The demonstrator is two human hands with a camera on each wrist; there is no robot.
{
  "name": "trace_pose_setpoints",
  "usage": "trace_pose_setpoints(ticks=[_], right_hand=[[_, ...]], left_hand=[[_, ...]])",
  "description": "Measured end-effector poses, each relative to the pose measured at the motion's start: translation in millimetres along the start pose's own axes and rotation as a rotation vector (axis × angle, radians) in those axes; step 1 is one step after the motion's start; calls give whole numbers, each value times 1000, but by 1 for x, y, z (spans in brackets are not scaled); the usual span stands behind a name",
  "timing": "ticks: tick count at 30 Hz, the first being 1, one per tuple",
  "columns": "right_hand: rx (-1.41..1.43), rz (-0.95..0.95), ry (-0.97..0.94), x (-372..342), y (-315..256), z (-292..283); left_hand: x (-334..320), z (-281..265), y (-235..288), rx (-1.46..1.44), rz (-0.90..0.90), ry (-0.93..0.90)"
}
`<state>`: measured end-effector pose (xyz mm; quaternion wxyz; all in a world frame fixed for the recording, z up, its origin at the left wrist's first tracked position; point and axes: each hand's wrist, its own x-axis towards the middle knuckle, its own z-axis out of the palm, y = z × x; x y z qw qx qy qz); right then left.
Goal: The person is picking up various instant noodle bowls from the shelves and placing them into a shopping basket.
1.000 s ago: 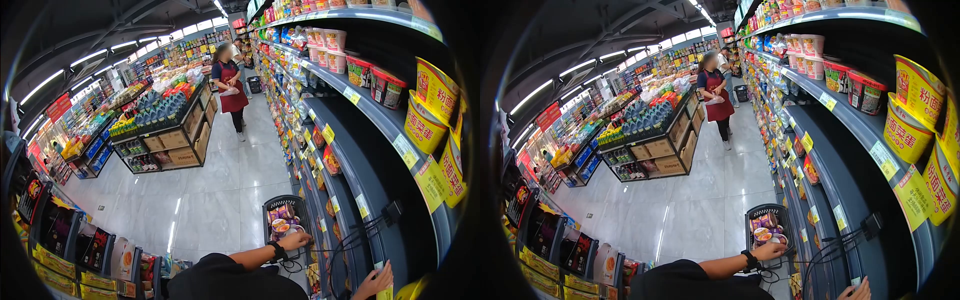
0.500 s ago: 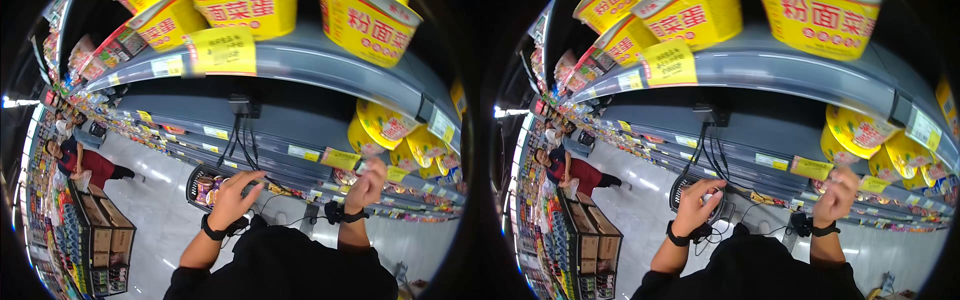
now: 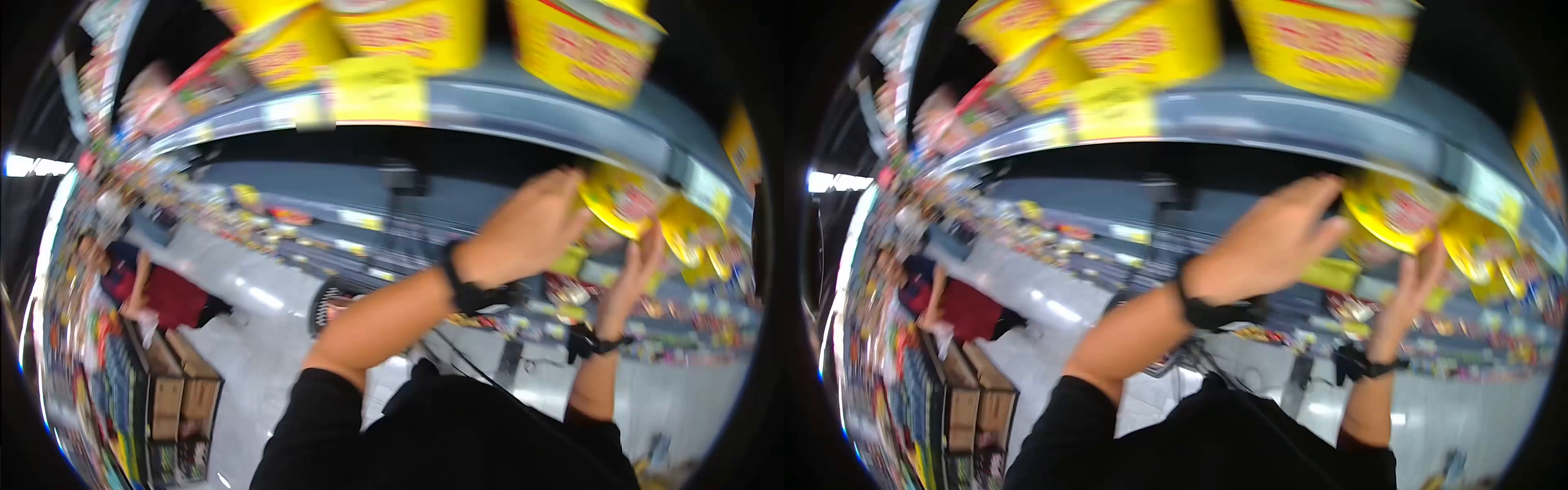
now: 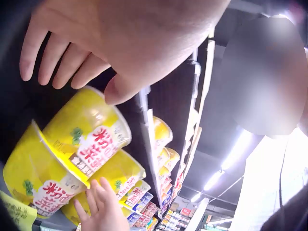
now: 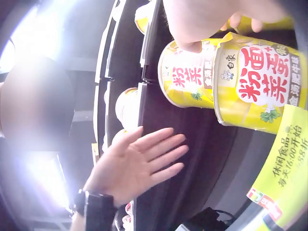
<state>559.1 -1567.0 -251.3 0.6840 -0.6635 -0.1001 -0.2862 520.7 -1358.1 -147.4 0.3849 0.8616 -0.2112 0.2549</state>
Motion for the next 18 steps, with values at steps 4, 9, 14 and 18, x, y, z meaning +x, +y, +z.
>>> trace_pose_setpoints(ticks=[4,9,14,18], right_hand=[[-166,66,-100,1,55,-5],[137,14,-74,2,-11,69],[247,15,-36,-19,-51,84],[279,42,-41,-24,-56,79]], left_hand=[[22,39,-51,125,-57,-294],[41,65,-56,-478,-174,-36],[45,67,-60,-444,-220,80],[27,37,-57,-268,-108,11]])
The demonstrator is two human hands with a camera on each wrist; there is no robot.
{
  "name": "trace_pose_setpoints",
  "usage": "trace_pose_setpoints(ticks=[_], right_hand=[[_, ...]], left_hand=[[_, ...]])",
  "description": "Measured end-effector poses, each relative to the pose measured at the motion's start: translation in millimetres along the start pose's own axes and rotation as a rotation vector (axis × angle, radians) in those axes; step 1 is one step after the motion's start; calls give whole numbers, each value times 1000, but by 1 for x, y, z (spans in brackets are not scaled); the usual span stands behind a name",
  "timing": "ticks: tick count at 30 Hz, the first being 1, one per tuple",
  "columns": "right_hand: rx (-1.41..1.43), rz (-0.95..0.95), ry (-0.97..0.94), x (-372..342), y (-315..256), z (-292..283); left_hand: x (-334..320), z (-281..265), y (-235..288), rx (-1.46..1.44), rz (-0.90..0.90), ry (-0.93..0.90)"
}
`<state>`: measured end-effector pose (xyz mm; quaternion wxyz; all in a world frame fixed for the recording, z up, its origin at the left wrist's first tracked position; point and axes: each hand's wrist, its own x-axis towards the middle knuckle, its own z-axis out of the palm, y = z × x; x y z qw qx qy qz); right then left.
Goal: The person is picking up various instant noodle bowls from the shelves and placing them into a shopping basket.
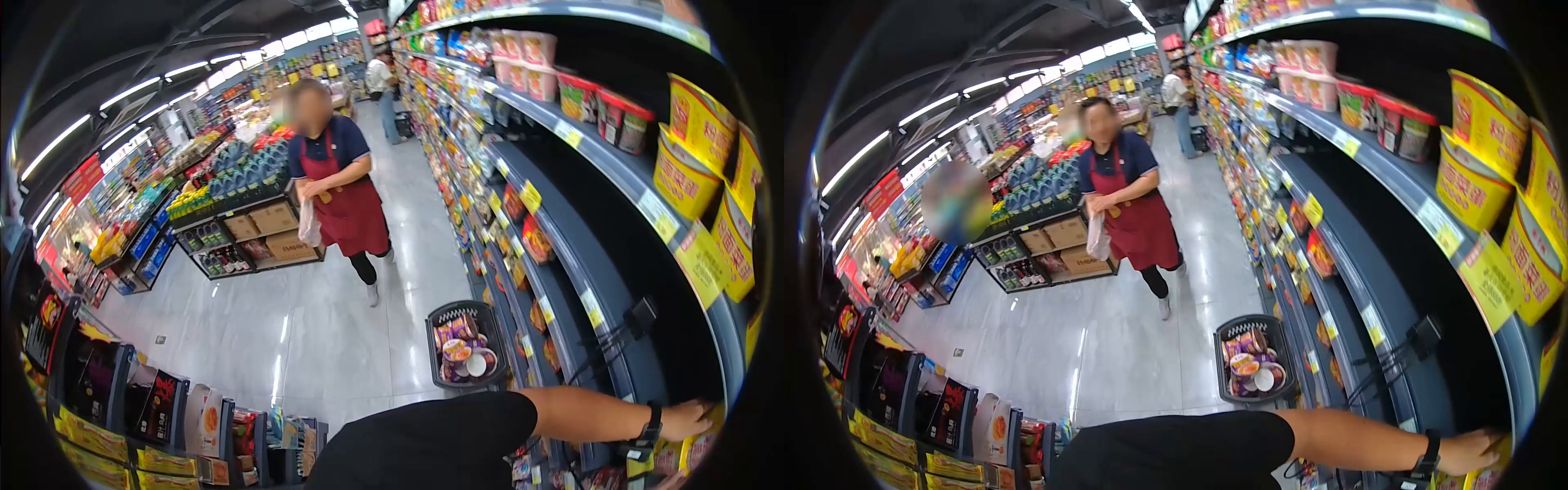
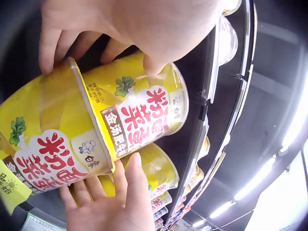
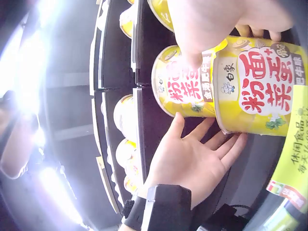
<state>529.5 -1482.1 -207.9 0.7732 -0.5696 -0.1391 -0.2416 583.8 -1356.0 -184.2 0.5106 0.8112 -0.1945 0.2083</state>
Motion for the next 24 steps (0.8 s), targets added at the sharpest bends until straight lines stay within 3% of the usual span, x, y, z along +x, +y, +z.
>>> trace_pose_setpoints(ticks=[2,4,9,12,14,15,17,19,20,23,24], right_hand=[[-69,69,-65,-2,-10,-1],[-45,97,-64,1,-5,-7],[-52,98,-123,1,-25,-12],[-191,201,-131,49,62,-88],[-268,165,-92,34,31,-64],[-221,148,-149,34,31,-65],[-249,117,-182,23,7,-47],[-161,91,-185,16,-10,-35],[-85,115,-169,11,-10,-31],[-54,119,-240,6,-22,-25],[-67,107,-259,5,-24,-23]], left_hand=[[-2,0,4,-134,-167,37],[-9,-6,25,-46,-292,68],[-13,-1,40,-65,-306,107],[-9,0,31,-33,-276,136],[-7,2,28,6,-278,139],[-6,3,31,35,-232,240],[-2,-6,36,48,-307,207],[-6,-11,28,136,-31,221],[-6,-8,12,207,18,280],[-16,-39,21,337,-197,112],[-21,-45,39,87,-270,272]])
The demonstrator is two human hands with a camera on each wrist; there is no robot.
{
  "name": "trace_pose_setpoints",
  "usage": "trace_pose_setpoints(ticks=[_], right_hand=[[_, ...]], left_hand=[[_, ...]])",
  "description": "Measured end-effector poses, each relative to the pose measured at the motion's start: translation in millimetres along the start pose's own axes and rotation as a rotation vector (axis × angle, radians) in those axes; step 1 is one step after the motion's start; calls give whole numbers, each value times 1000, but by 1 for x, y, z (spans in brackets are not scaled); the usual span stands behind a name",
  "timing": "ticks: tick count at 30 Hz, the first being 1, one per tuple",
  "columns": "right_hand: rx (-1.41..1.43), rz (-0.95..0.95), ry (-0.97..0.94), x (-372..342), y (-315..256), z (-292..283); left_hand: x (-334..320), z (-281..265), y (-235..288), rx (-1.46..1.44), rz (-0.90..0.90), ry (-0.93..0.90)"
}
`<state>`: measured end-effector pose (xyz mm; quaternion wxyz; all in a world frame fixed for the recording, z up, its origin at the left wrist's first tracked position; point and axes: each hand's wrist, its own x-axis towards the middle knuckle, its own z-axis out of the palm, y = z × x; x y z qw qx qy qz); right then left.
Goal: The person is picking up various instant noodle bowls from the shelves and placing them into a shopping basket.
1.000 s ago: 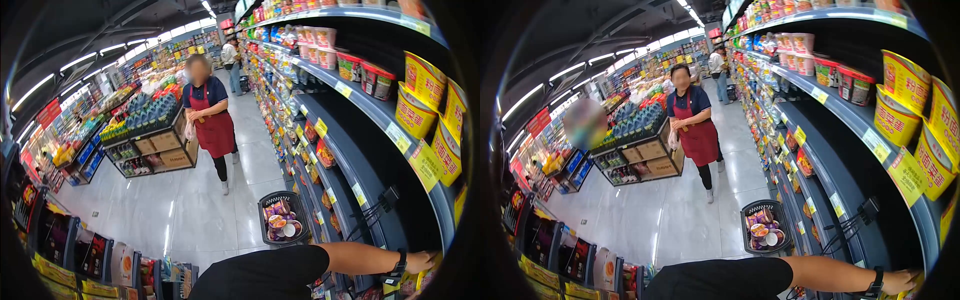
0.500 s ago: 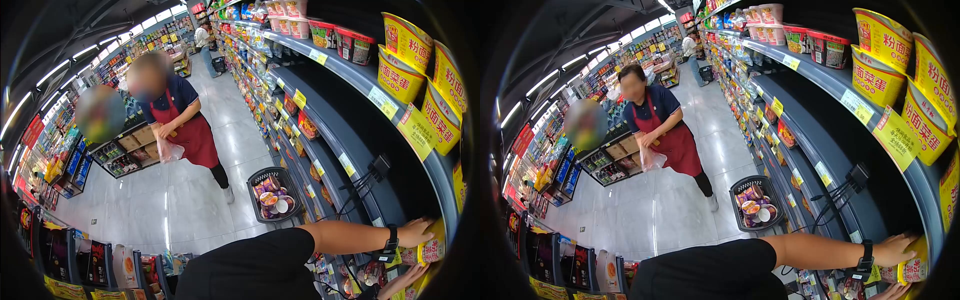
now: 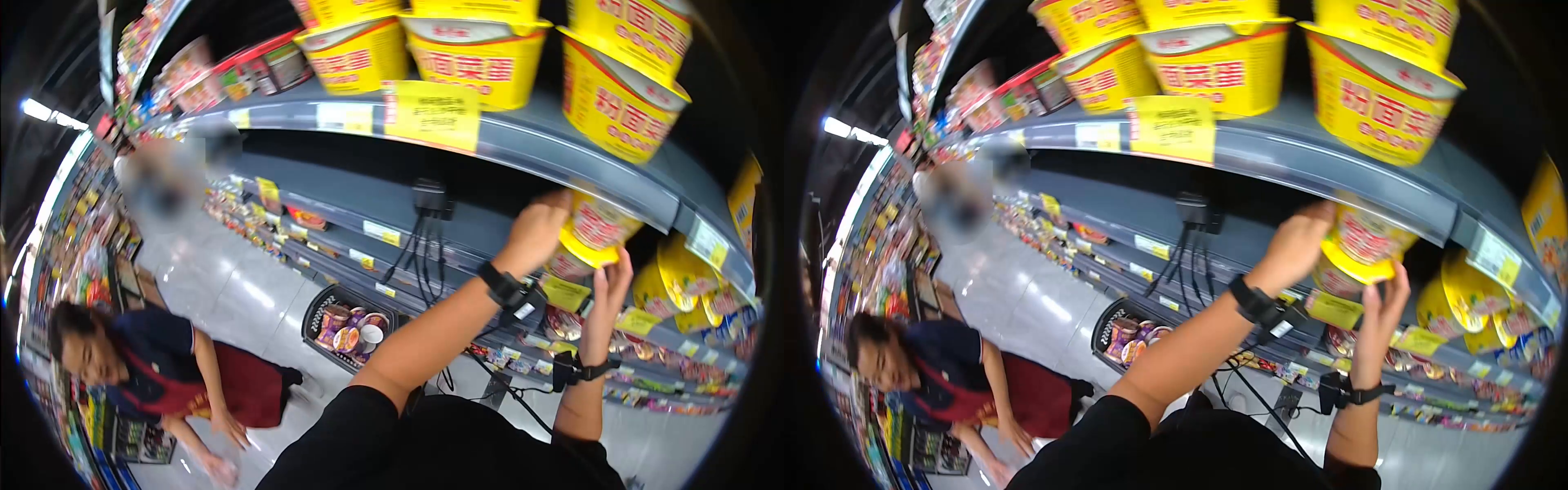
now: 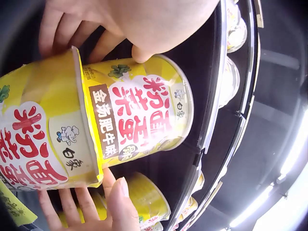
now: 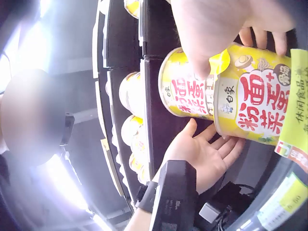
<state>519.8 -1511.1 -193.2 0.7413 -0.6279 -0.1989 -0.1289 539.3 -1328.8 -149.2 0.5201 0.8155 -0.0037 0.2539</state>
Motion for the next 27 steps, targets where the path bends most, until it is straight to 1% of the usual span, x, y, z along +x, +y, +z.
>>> trace_pose_setpoints(ticks=[1,2,4,5,6,8,9,10,12,14,16,18,20,21,22,24,25,26,27], right_hand=[[7,7,-24,0,-3,2],[21,21,-58,5,6,5],[-92,-7,-40,5,9,6],[-132,-14,-40,7,14,3],[-139,-19,-33,9,16,-1],[-88,4,-54,14,21,-6],[-63,-18,-37,16,20,-6],[-71,-26,-23,16,19,-6],[-40,-36,39,14,19,-11],[20,-25,92,12,19,-12],[-29,-62,116,10,6,-6],[-51,-95,130,9,6,-6],[-56,-87,168,8,1,-4],[-69,-85,188,9,0,-6],[-81,-89,211,9,0,-7],[-78,-76,256,11,1,-8],[-126,-81,264,12,1,-8],[-230,-77,278,10,2,-8],[-267,-108,270,10,4,-8]], left_hand=[[-2,-7,5,-44,-63,15],[0,-12,-2,-92,-116,5],[0,-14,-4,-92,-39,60],[-2,-18,-5,-104,-64,23],[-4,-19,-1,-112,-58,16],[-6,-18,11,-22,-38,54],[-6,-19,11,-25,-69,27],[-5,-18,11,-34,-58,15],[-6,-15,12,-72,-53,-86],[-6,-11,13,-89,-25,-150],[-5,-8,18,-144,-7,-184],[-7,-10,30,-152,7,-226],[-6,-13,36,-125,-9,-294],[-4,-12,33,-178,-39,-378],[-6,-9,31,-185,-30,-401],[-7,-2,24,-355,9,-418],[-5,0,19,-375,-2,-477],[-4,3,14,-378,-1,-499],[-4,4,12,-395,25,-484]])
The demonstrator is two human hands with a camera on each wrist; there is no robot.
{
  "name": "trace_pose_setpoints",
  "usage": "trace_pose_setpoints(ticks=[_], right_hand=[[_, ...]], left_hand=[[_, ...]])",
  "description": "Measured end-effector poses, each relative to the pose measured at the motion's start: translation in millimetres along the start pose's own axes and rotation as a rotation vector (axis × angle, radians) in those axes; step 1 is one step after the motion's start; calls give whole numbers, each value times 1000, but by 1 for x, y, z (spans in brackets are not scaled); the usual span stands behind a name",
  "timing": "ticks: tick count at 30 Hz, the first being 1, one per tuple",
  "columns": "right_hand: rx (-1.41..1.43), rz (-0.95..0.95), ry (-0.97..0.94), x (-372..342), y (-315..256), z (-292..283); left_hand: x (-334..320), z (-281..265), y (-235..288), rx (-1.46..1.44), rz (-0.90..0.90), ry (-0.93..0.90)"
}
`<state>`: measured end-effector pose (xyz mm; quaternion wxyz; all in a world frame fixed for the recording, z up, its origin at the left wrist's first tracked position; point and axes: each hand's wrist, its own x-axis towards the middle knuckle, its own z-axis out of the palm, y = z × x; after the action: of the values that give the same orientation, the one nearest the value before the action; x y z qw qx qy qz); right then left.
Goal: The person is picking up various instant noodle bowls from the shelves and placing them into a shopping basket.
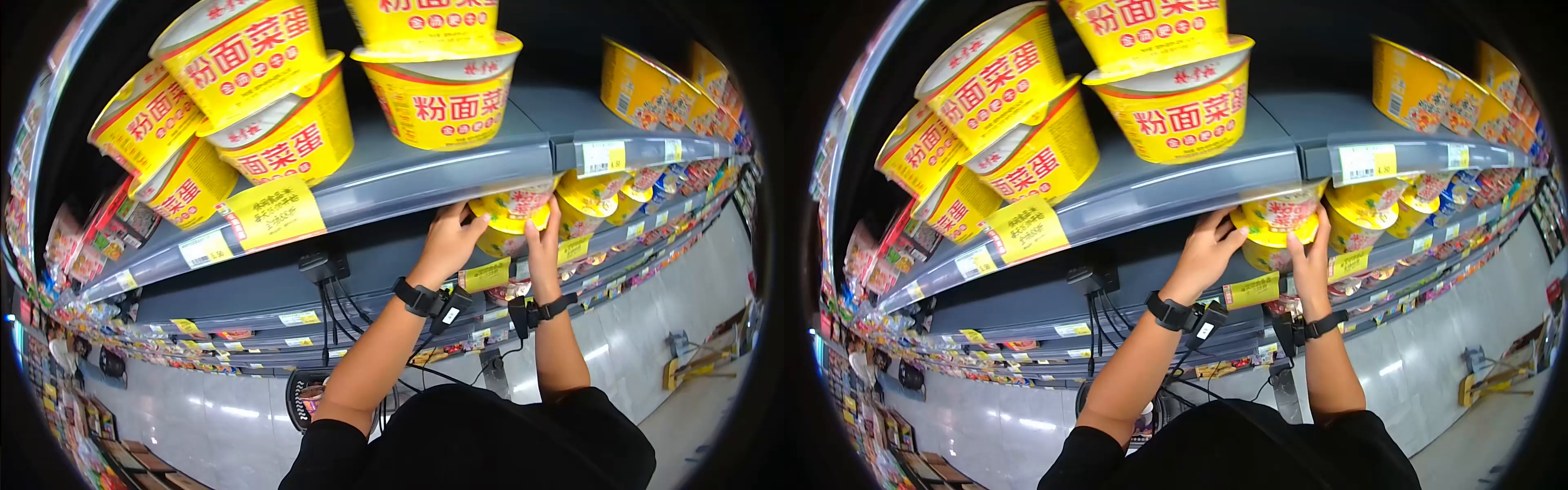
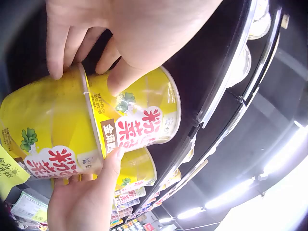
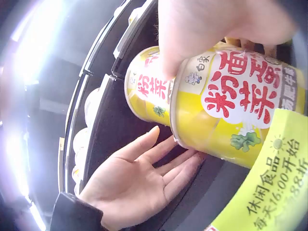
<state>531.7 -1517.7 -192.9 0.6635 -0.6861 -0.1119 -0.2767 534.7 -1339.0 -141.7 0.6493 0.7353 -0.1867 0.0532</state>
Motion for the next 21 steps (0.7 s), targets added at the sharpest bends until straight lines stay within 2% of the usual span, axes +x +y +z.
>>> trace_pose_setpoints(ticks=[3,5,15,21], right_hand=[[32,-14,-39,0,8,-3],[153,4,-129,-1,10,-5],[118,29,-178,14,25,-21],[121,51,-215,21,27,-34]], left_hand=[[-1,-6,-10,97,23,41],[-6,-5,22,160,-78,79],[-11,-6,25,128,-113,158],[-7,-4,6,60,-90,130]])
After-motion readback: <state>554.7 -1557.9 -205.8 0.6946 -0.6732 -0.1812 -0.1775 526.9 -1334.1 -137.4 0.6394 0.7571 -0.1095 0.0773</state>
